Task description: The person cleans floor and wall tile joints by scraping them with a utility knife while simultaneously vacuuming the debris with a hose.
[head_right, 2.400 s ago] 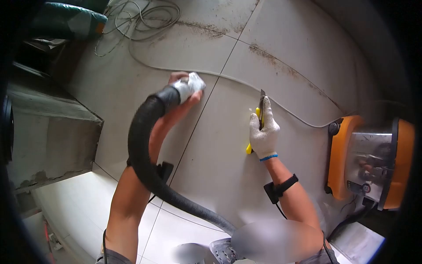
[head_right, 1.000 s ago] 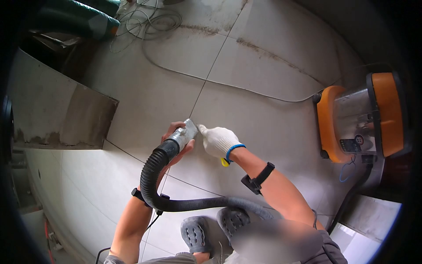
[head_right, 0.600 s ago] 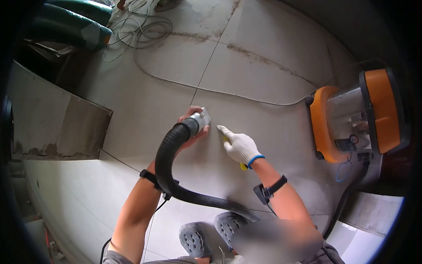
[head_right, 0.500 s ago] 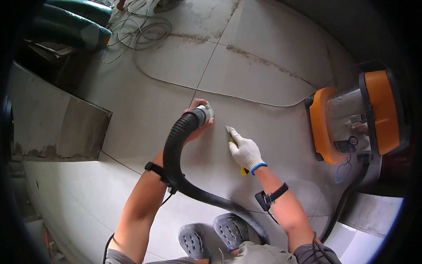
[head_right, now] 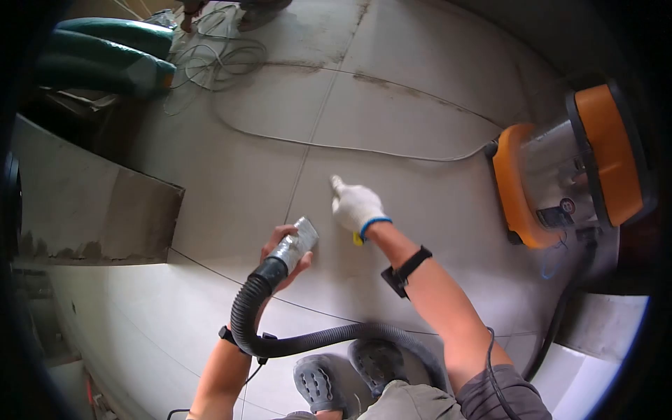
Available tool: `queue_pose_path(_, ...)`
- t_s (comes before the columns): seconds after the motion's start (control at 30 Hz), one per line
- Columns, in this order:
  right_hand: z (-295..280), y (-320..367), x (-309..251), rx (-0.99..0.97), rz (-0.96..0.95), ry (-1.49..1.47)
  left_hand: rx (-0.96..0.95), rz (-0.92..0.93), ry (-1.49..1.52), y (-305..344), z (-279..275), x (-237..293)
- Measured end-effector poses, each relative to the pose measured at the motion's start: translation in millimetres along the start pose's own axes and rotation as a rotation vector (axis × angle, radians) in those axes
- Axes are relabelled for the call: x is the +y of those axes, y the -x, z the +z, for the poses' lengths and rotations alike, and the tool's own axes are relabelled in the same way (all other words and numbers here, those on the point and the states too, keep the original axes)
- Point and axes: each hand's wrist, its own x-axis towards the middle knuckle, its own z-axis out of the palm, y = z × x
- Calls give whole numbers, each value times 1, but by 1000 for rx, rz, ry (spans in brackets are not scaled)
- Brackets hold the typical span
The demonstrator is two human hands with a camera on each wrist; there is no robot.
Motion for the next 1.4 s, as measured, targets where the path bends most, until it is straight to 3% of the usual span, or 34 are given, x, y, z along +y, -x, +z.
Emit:
queue_pose_path(0.13, -18, -46, 6, 21, -15, 10, 38, 48, -45, 22, -3, -14)
queue_pose_path(0.2, -4, -33, 18, 18, -157, -7, 39, 33, -43, 23, -3, -14)
queue_pose_path(0.27, 20, 4, 23, -85, -258, 29, -9, -49, -27, 27, -7, -4)
queue_pose_path(0.33, 9, 69, -9, -215, -244, 197, -33, -78, -9, 29, -7, -3)
queue_pose_path(0.4, 13, 113, -11, -328, -255, 152, -145, -130, 35, 36, -14, 9)
queue_pose_path(0.5, 8, 152, 16, -341, -210, 13, -261, -48, 108, 46, -1, 24)
queue_pose_path(0.57, 8, 168, 45, -5, -88, -87, -289, -19, 114, 41, 12, 35)
queue_pose_path(0.63, 12, 172, 86, 272, 175, -74, -255, 222, 102, 27, 35, 28)
queue_pose_path(0.67, 11, 175, 103, 276, 166, -69, -245, 226, 101, 21, 43, 33)
queue_pose_path(0.73, 10, 177, 134, 591, 433, -201, -349, 211, 133, -1, 53, 43)
queue_pose_path(0.8, 38, 167, 172, 697, 382, -119, -380, 217, 114, -23, 65, 54)
queue_pose_path(0.83, 32, 167, 158, 795, 349, -43, -431, 213, 95, -30, 73, 56)
queue_pose_path(0.87, 22, 174, 148, 643, 474, -176, -462, 194, 87, -35, 76, 63)
queue_pose_path(0.97, 5, 175, 132, 540, 563, -146, -334, 209, 259, -34, 134, 11)
queue_pose_path(1.0, 24, 170, 158, 686, 355, -169, -355, 193, 293, -27, 127, 17)
queue_pose_path(1.03, 26, 169, 160, 683, 354, -189, -391, 166, 342, -16, 110, 26)
queue_pose_path(1.1, 36, 171, 175, 740, 309, -156, -580, -116, 280, 11, 68, 71)
queue_pose_path(1.2, 32, 173, 172, 785, 333, -129, -552, -106, 170, 50, 49, 42)
queue_pose_path(1.27, 9, 178, 144, 554, 552, -232, -484, -79, 73, 69, 24, 34)
queue_pose_path(1.37, 13, 178, 145, 589, 520, -252, -315, -40, -30, 92, -5, 8)
queue_pose_path(1.4, 17, 178, 150, 588, 535, -252, -268, -105, -56, 93, -16, 14)
